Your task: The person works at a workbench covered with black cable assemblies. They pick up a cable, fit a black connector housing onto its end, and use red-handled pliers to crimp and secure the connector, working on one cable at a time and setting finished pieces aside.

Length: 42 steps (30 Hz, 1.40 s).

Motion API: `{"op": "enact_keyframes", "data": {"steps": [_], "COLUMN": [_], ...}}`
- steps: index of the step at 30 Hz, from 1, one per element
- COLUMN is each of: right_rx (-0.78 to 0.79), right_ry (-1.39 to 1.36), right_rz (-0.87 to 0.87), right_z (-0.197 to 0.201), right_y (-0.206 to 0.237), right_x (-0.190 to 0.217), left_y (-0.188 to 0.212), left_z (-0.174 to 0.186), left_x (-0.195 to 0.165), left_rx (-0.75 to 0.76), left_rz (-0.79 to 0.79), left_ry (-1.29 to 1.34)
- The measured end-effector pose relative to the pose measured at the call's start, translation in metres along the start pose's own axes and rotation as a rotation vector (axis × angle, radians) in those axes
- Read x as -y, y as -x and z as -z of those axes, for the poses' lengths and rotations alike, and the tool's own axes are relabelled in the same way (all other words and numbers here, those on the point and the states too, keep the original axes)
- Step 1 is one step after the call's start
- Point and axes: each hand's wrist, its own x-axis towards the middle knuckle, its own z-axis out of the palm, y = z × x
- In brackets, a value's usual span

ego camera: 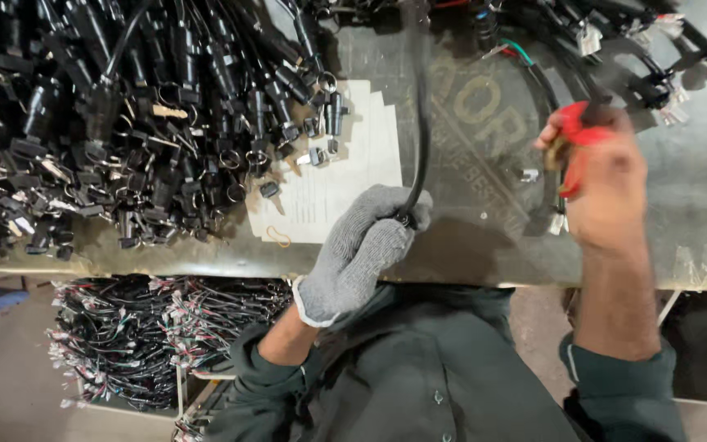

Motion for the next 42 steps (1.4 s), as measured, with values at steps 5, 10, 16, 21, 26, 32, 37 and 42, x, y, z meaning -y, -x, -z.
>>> {"op": "enact_keyframes", "data": {"steps": [5, 10, 16, 21, 26, 32, 37, 42], "right_rx": [0.218, 0.244, 0.219, 0.354, 0.317, 0.259, 0.287, 0.255], "right_ry": [0.007, 0.745, 1.049, 0.796, 0.862, 0.888, 0.938, 0.992], "right_rz": [-0.210, 0.437, 0.523, 0.558, 0.469, 0.405, 0.394, 0.374], "right_z": [-0.034, -0.060, -0.069, -0.066, -0.062, -0.071, -0.064, -0.062], "right_y": [0.022, 0.032, 0.012, 0.005, 0.016, 0.025, 0.028, 0.031], "right_x": [-0.015, -0.017, -0.004, -0.010, -0.004, 0.005, 0.010, 0.011], "left_y": [0.020, 0.037, 0.028, 0.020, 0.014, 0.020, 0.023, 0.022], "left_z": [-0.013, -0.029, -0.013, -0.007, -0.016, -0.025, -0.029, -0.031], "left_x": [0.001, 0.013, 0.000, -0.025, -0.013, 0.015, 0.022, 0.025], "left_rx": [-0.026, -0.327, -0.123, 0.153, -0.115, -0.187, -0.215, -0.220], "left_rz": [0.252, 0.165, 0.246, 0.242, 0.122, -0.160, -0.093, -0.122], "left_ry": [0.300, 0.225, 0.088, 0.000, -0.570, -0.696, -0.675, -0.752]}}
